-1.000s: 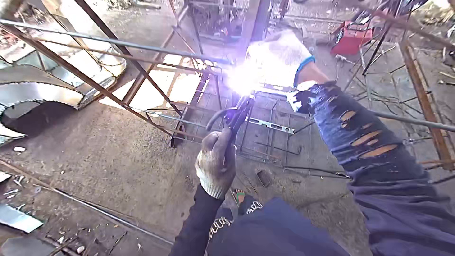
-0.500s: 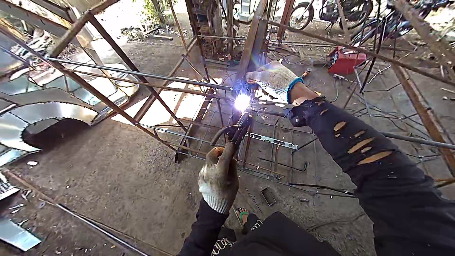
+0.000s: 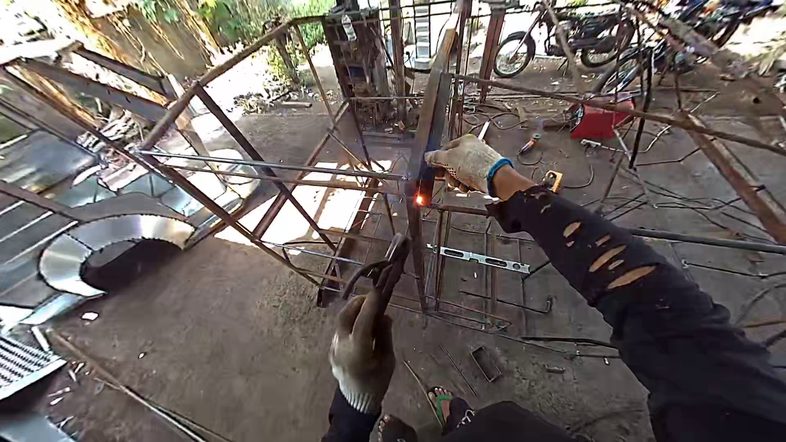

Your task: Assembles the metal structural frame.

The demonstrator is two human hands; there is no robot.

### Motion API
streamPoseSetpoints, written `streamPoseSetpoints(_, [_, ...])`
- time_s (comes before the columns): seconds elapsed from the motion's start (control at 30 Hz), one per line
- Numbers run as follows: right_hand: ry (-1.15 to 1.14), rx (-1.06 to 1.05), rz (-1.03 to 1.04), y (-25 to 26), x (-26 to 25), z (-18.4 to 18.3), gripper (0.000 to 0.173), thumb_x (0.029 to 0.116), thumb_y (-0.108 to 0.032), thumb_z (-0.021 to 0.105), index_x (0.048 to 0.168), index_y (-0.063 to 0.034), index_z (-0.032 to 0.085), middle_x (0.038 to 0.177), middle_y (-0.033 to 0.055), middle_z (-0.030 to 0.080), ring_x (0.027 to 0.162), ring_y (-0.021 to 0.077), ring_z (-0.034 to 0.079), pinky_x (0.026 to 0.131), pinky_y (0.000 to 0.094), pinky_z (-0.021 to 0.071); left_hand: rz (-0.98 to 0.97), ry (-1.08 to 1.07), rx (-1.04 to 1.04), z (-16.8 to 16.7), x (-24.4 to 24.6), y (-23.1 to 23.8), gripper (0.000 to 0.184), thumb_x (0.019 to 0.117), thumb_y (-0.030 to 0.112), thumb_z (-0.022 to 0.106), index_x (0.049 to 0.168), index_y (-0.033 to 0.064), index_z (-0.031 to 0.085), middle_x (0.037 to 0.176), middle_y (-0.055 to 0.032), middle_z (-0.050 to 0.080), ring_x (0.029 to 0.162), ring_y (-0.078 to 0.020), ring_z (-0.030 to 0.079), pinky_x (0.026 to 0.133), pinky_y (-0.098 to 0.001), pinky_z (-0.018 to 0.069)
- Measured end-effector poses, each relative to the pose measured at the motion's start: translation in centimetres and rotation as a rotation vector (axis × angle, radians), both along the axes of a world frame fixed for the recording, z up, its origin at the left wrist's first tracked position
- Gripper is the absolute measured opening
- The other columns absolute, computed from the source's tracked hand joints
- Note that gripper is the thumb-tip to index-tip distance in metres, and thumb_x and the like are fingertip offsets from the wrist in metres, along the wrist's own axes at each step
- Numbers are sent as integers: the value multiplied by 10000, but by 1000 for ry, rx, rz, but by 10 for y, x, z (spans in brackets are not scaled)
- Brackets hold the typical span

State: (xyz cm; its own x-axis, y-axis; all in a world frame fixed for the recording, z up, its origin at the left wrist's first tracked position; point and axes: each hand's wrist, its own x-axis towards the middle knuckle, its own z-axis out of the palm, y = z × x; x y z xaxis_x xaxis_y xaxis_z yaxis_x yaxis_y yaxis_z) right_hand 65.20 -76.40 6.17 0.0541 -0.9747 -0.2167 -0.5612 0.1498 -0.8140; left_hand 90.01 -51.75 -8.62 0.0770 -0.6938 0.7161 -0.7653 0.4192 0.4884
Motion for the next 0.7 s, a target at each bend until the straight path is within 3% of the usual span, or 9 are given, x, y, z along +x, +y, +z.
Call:
streamPoseSetpoints(0.2, [30,-14,-71,11,8,4,460,1027,-506,551,981,-82,725,657,66,629,481,162,549,470,341,490,-37,84,9,-19,50,21,409,915,220,708,1304,100,668,1232,-135,660,1109,-195,668,901,-356,603])
streamPoseSetpoints(0.27, [158,-126,-128,21,11,1,494,1004,-569,551,978,-113,740,722,77,676,580,206,635,565,433,556,-47,111,38,-18,62,25,418,894,208,717,1285,65,676,1218,-148,661,1088,-184,671,890,-333,601])
streamPoseSetpoints(0.33, [220,-337,-258,61,22,-14,506,986,-604,542,945,-129,713,789,117,679,691,308,665,644,595,538,-80,144,62,-16,78,28,446,876,196,736,1292,51,666,1231,-147,658,1110,-179,661,916,-317,589])
streamPoseSetpoints(0.4, [55,-482,-351,124,51,-42,422,1023,-551,535,1028,-158,689,749,76,657,587,247,634,514,491,534,-149,210,77,-14,90,25,467,865,164,744,1298,16,653,1237,-154,655,1123,-178,655,934,-309,584])
streamPoseSetpoints(0.43, [-106,-489,-353,153,75,-56,350,1044,-453,553,1088,-137,696,766,66,684,580,217,650,505,441,563,-193,247,101,-12,95,24,479,864,139,739,1310,-8,641,1250,-160,651,1132,-179,652,942,-309,582])
streamPoseSetpoints(0.5, [-360,-407,-262,204,127,-90,295,1039,-279,584,1242,-86,676,930,59,745,745,186,727,668,405,647,-298,297,159,-3,99,22,488,878,107,713,1326,-55,611,1279,-185,642,1149,-192,649,954,-324,580])
streamPoseSetpoints(0.57, [-456,-380,-201,241,174,-118,461,1008,-319,622,1377,-45,590,1063,38,749,906,125,726,820,360,632,-440,324,203,4,95,19,479,894,92,698,1325,-89,594,1285,-206,638,1158,-200,648,971,-331,576])
streamPoseSetpoints(0.63, [-553,-455,-316,265,206,-128,539,959,-387,679,1319,7,594,1051,51,744,943,108,718,856,348,626,-599,309,266,5,88,18,449,943,137,678,1321,-91,599,1283,-218,629,1161,-215,646,989,-353,574])
streamPoseSetpoints(0.7, [-639,-541,-504,277,218,-127,413,952,-294,696,1219,12,620,961,57,736,880,126,715,810,346,625,-735,188,338,9,85,18,437,975,174,624,1324,-88,603,1259,-217,653,1119,-225,672,963,-388,589])
